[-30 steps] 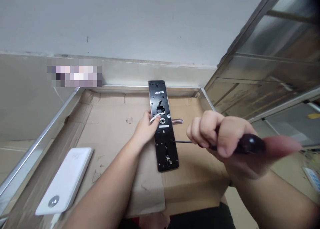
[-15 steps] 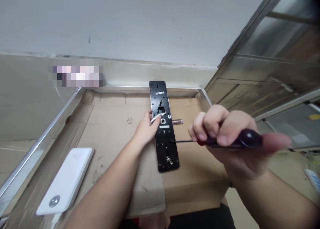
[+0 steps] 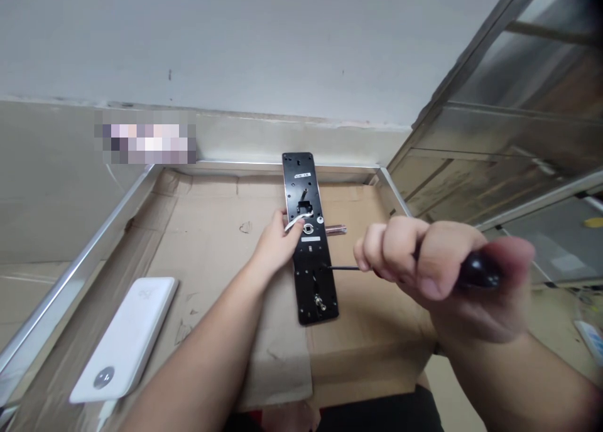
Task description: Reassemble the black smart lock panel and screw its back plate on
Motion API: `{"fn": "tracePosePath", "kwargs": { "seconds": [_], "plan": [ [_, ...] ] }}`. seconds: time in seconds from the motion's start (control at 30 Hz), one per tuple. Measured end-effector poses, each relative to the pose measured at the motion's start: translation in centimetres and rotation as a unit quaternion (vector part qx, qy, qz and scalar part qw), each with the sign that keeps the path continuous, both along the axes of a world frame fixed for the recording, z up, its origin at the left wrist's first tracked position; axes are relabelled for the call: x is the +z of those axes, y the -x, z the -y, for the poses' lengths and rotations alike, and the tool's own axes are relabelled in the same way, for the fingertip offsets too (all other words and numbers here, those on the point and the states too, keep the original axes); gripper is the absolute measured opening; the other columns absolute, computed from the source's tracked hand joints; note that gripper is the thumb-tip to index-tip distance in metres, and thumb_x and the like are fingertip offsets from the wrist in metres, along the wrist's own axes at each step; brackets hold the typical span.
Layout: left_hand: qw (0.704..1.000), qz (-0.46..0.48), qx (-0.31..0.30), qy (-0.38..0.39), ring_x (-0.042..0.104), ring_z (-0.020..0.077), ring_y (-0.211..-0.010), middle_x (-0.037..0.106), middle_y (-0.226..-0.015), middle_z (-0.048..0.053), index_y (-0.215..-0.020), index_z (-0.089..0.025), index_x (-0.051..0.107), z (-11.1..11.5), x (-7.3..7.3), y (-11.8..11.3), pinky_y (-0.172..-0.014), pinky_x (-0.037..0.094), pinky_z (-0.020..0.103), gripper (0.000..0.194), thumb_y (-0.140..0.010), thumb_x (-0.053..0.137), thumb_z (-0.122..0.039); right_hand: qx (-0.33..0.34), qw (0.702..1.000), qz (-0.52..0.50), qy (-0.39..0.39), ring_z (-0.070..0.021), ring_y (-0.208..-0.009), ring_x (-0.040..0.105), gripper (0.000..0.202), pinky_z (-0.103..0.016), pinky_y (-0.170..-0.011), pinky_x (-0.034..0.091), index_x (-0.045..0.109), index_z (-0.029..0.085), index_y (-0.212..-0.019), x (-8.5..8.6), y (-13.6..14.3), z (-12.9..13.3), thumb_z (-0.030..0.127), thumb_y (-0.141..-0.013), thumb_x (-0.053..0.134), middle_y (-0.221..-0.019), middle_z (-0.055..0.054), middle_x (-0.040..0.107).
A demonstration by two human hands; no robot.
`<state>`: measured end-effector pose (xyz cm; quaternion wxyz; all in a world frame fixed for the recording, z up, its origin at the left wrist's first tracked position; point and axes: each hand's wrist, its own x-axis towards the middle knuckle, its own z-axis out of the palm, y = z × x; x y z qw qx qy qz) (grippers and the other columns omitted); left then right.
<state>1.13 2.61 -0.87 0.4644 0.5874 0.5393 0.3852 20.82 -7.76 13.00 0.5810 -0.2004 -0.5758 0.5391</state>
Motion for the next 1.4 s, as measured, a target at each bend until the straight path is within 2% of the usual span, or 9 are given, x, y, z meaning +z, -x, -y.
{"fn": "tracePosePath", "kwargs": {
  "seconds": [0.17, 0.37, 0.6, 0.77, 0.87, 0.97, 1.13, 1.27, 1.4],
  "plan": [
    [1.0, 0.003, -0.003, 0.001, 0.069, 0.0287, -0.109, 0.072, -0.12, 0.013, -0.129, -0.021, 0.052, 0.1, 0.2, 0.0, -0.093, 0.053, 0.044, 0.047, -0.095, 0.058, -0.053, 0.042, 0.999, -0.027, -0.005, -0.0107, -0.042, 0.036, 0.044, -0.033, -0.054, 0.042, 0.069, 0.024, -0.091, -0.9, -0.2, 0.9, 0.062, -0.099, 0.047, -0.047, 0.006, 0.042],
    [1.0, 0.02, -0.006, 0.004, 0.07, 0.0282, -0.108, 0.072, -0.12, 0.013, -0.129, -0.021, 0.052, 0.0, 0.0, -0.1, -0.093, 0.054, 0.044, 0.048, -0.094, 0.06, -0.053, -0.101, 0.992, -0.052, -0.053, -0.0143, -0.06, 0.055, 0.03, -0.033, -0.056, 0.048, 0.068, 0.026, -0.092, -0.8, 1.3, 0.5, 0.056, -0.088, 0.069, -0.081, 0.0, 0.057],
    [1.0, -0.003, -0.006, -0.004, 0.07, 0.0288, -0.108, 0.072, -0.12, 0.012, -0.129, -0.022, 0.052, 0.0, -0.2, 0.0, -0.094, 0.054, 0.045, 0.047, -0.095, 0.057, -0.054, 0.053, 0.996, 0.001, 0.078, -0.0109, -0.046, 0.037, 0.051, -0.034, -0.059, 0.04, 0.066, 0.02, -0.081, 0.6, -0.7, 0.4, 0.06, -0.101, 0.042, -0.049, 0.005, 0.043],
    [1.0, -0.015, -0.008, 0.006, 0.069, 0.03, -0.108, 0.071, -0.12, 0.013, -0.129, -0.022, 0.051, 0.0, 0.1, 0.1, -0.093, 0.054, 0.047, 0.048, -0.095, 0.057, -0.055, -0.041, 0.997, -0.058, 0.0, -0.0108, -0.051, 0.044, 0.04, -0.03, -0.052, 0.039, 0.06, 0.028, -0.095, -0.8, 0.3, 0.1, 0.059, -0.079, 0.078, -0.073, 0.003, 0.057],
    [1.0, -0.007, -0.008, 0.001, 0.069, 0.0297, -0.11, 0.071, -0.121, 0.013, -0.129, -0.022, 0.052, 0.0, 0.0, 0.1, -0.095, 0.053, 0.047, 0.047, -0.095, 0.058, -0.055, -0.096, 0.994, -0.048, -0.01, -0.0152, -0.067, 0.056, 0.036, -0.034, -0.061, 0.047, 0.068, 0.024, -0.088, -0.5, 0.7, -0.4, 0.057, -0.08, 0.078, -0.088, -0.001, 0.057],
    [1.0, 0.005, -0.007, -0.008, 0.07, 0.0288, -0.108, 0.071, -0.12, 0.013, -0.128, -0.021, 0.052, 0.0, -0.2, 0.0, -0.095, 0.054, 0.046, 0.047, -0.095, 0.058, -0.054, -0.044, 0.999, 0.009, 0.008, -0.0172, -0.067, 0.057, 0.046, -0.039, -0.07, 0.049, 0.074, 0.019, -0.08, 0.2, 0.1, -0.4, 0.06, -0.094, 0.058, -0.074, -0.003, 0.057],
    [1.0, -0.012, -0.008, -0.002, 0.07, 0.0291, -0.107, 0.071, -0.119, 0.013, -0.13, -0.021, 0.053, 0.1, 0.1, 0.0, -0.093, 0.054, 0.046, 0.049, -0.095, 0.057, -0.055, 0.084, 0.995, -0.009, 0.044, -0.0103, -0.04, 0.034, 0.045, -0.031, -0.052, 0.037, 0.067, 0.023, -0.091, -0.1, -0.8, 0.4, 0.057, -0.103, 0.041, -0.047, 0.006, 0.042],
    [1.0, -0.011, -0.008, -0.003, 0.069, 0.0293, -0.11, 0.07, -0.123, 0.014, -0.132, -0.021, 0.051, 0.1, 0.1, 0.1, -0.094, 0.054, 0.045, 0.05, -0.095, 0.057, -0.054, -0.034, 0.998, -0.045, -0.026, -0.0111, -0.051, 0.045, 0.033, -0.029, -0.049, 0.04, 0.064, 0.028, -0.096, -0.7, 0.4, 0.3, 0.058, -0.085, 0.072, -0.074, 0.002, 0.058],
    [1.0, 0.005, -0.008, -0.001, 0.07, 0.0289, -0.108, 0.071, -0.122, 0.014, -0.131, -0.021, 0.052, 0.0, -0.2, 0.1, -0.093, 0.054, 0.045, 0.05, -0.094, 0.059, -0.055, -0.075, 0.996, -0.039, -0.02, -0.0171, -0.068, 0.057, 0.037, -0.037, -0.063, 0.051, 0.071, 0.023, -0.08, -0.1, 0.9, -0.6, 0.06, -0.083, 0.073, -0.08, -0.001, 0.053]
  ]
}}
